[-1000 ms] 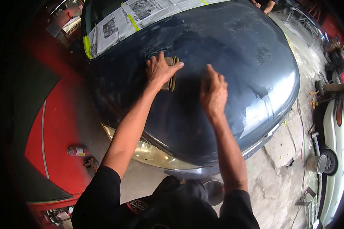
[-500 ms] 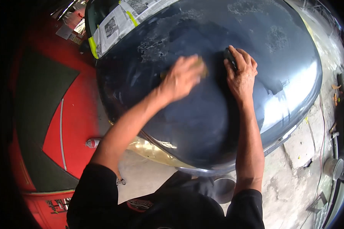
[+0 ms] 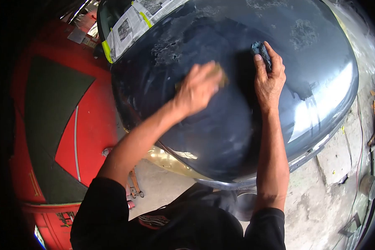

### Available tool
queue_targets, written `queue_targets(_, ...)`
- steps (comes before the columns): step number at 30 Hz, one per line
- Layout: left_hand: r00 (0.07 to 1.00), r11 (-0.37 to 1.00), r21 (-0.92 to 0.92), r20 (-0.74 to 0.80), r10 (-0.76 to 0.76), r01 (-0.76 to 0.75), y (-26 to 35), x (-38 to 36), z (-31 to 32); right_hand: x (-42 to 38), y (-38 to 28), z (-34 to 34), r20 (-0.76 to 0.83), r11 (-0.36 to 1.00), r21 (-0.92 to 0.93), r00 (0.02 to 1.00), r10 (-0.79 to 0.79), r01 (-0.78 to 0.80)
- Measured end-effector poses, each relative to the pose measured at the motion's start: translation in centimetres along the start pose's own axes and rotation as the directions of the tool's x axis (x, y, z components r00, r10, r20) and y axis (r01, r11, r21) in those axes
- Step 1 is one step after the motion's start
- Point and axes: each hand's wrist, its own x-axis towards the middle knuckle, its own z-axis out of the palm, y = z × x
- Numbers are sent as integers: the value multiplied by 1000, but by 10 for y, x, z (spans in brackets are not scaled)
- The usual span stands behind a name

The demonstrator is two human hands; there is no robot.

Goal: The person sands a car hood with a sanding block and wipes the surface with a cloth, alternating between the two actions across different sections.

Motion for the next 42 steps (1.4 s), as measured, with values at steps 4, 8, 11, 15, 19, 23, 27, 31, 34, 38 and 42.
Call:
queue_targets(4,992,996,68,-116,-56,64,-49,69,21,0,0,0,-6,1000,17,1000,18,-18)
queue_targets(8,993,992,33,-24,-117,118,18,10,1,0,-3,-1,10,996,71,998,60,-61)
queue_targets(11,999,1000,-11,33,0,0,49,-39,-6,1,1,1,-1,999,33,1000,26,-26)
queue_targets(15,997,998,16,-58,-58,59,-40,32,9,2,3,1,-2,999,29,999,32,-32)
queue_targets(19,970,977,130,-198,-142,170,-92,94,34,1,-7,0,-35,987,132,994,101,-96)
queue_targets(23,993,987,127,-68,-92,100,6,28,6,1,-3,0,-21,958,239,986,165,-155)
queue_targets(27,989,989,-45,-42,141,-143,38,-6,7,1,-3,1,-40,985,152,996,84,-77)
queue_targets(31,999,1000,12,-29,21,-20,-43,105,38,0,-11,-1,-36,971,208,991,131,-120)
queue_targets(34,972,983,126,-178,156,-135,-74,154,57,2,-8,-1,-50,955,257,985,166,-148)
queue_targets(38,999,999,-1,3,36,-36,-10,70,26,3,-7,-2,-41,948,271,982,186,-168)
queue_targets(42,981,977,-121,52,185,-177,26,-1,1,1,-4,2,-40,932,317,979,198,-176)
